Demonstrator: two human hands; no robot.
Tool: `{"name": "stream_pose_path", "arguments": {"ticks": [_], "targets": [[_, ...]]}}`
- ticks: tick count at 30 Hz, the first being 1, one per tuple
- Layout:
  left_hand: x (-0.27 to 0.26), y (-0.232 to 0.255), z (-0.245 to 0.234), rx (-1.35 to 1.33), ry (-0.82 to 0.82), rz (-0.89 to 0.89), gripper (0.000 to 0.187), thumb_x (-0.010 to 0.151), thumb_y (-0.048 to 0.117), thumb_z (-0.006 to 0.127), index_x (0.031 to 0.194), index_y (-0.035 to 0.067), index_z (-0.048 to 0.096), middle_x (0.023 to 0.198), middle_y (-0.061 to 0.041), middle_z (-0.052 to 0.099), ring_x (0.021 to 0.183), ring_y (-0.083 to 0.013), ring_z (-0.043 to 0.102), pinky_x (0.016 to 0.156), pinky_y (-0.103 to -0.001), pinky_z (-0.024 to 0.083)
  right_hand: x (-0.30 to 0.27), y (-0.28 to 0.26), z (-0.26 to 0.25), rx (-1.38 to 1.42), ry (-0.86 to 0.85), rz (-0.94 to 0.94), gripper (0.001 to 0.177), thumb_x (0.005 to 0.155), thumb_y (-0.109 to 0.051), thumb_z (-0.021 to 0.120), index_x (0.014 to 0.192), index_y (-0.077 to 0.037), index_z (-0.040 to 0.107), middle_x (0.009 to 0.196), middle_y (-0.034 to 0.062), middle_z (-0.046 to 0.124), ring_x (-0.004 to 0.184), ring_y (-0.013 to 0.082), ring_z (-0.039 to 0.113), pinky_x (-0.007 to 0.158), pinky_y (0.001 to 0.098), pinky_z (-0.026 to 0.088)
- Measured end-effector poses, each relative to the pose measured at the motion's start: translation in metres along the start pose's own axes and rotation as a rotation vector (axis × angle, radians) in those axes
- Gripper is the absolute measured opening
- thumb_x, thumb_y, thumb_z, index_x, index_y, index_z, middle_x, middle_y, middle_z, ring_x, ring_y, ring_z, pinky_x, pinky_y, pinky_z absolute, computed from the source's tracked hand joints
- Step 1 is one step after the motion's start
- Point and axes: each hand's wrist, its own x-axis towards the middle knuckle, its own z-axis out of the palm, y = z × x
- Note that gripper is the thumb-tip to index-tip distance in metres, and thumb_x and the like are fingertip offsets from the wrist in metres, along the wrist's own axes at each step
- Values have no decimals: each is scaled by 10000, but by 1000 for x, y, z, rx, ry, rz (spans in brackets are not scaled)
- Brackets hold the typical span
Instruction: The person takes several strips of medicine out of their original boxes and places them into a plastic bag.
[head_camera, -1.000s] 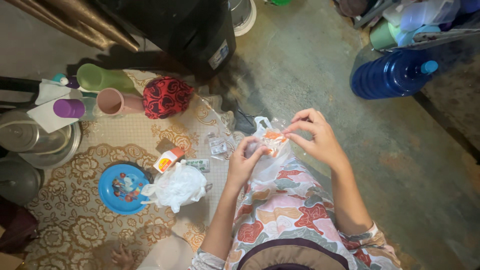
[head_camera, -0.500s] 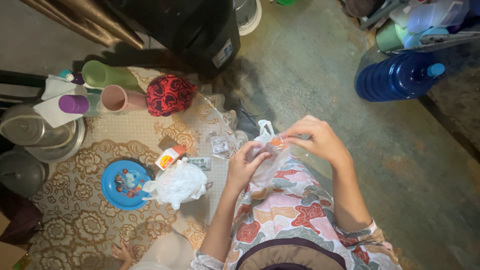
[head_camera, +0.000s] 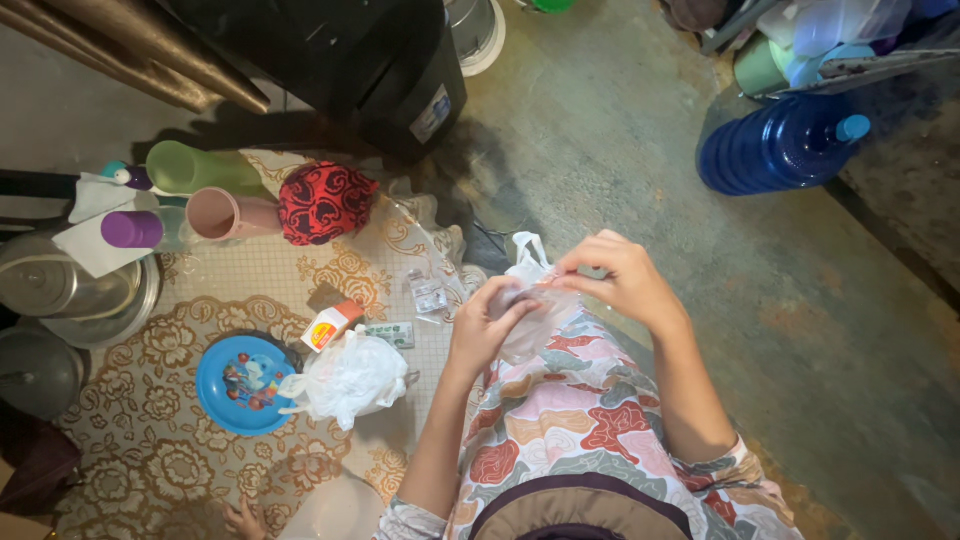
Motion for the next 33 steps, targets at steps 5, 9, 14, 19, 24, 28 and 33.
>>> {"name": "stream_pose_path", "arguments": {"ticks": [5, 9, 14, 19, 24, 28, 33], "targets": [[1, 5, -7, -58, -166, -76, 378, 926, 240, 930, 1250, 141, 762, 1037, -34, 841, 920, -98, 749, 820, -293, 608, 1, 10, -7, 77, 76, -111, 139, 930, -172, 880, 1062, -131, 861, 1017, 11, 818, 949, 187, 732, 888, 344, 553], [-5, -8, -11, -86, -215, -84, 354, 949, 207, 911, 1255, 143, 745, 1044, -15, 839, 956, -71, 746, 837, -274, 601, -6, 22, -8, 156, 153, 144, 99, 934, -106, 874, 1028, -79, 856, 926, 17, 742, 812, 123, 617, 718, 295, 482], [-13, -35, -13, -250, -182, -97, 326, 998, 124, 872, 1285, 122, 717, 1086, -1, 792, 1000, -75, 717, 870, -255, 586, -6, 49, -2, 395, 256, 163, 30, 1040, -66, 784, 1040, -66, 754, 1017, -15, 699, 838, 68, 677, 742, 234, 519], [-15, -49, -16, -424, -74, -145, 376, 993, 75, 845, 1331, 96, 683, 1190, -9, 755, 1070, -82, 706, 902, -261, 605, -12, 65, -18, 584, 489, 6, 114, 1178, -2, 739, 1147, -78, 661, 1141, 27, 636, 926, 70, 596, 812, 213, 502], [-19, -32, -21, -589, -87, -219, 388, 984, 73, 844, 1331, 76, 670, 1203, -22, 719, 1046, -111, 710, 881, -293, 630, -23, 40, -25, 794, 189, -95, 56, 1094, -42, 750, 1104, -71, 702, 1235, 119, 715, 1001, 154, 692, 901, 286, 561], [-27, -8, -25, -671, -128, -181, 394, 1001, 71, 841, 1354, 76, 668, 1251, -18, 699, 1116, -102, 683, 943, -276, 599, -16, 22, -24, 840, -36, -166, 101, 1048, -130, 733, 1081, -35, 744, 1224, 149, 756, 1154, 225, 714, 1030, 328, 552], [-36, 18, -34, -750, -169, -174, 351, 1032, 125, 836, 1337, 77, 668, 1251, -22, 713, 1141, -118, 677, 970, -293, 583, -13, 13, -19, 785, -6, -112, 97, 940, -12, 806, 1009, -37, 743, 1134, 122, 755, 1058, 197, 725, 942, 312, 561]]}}
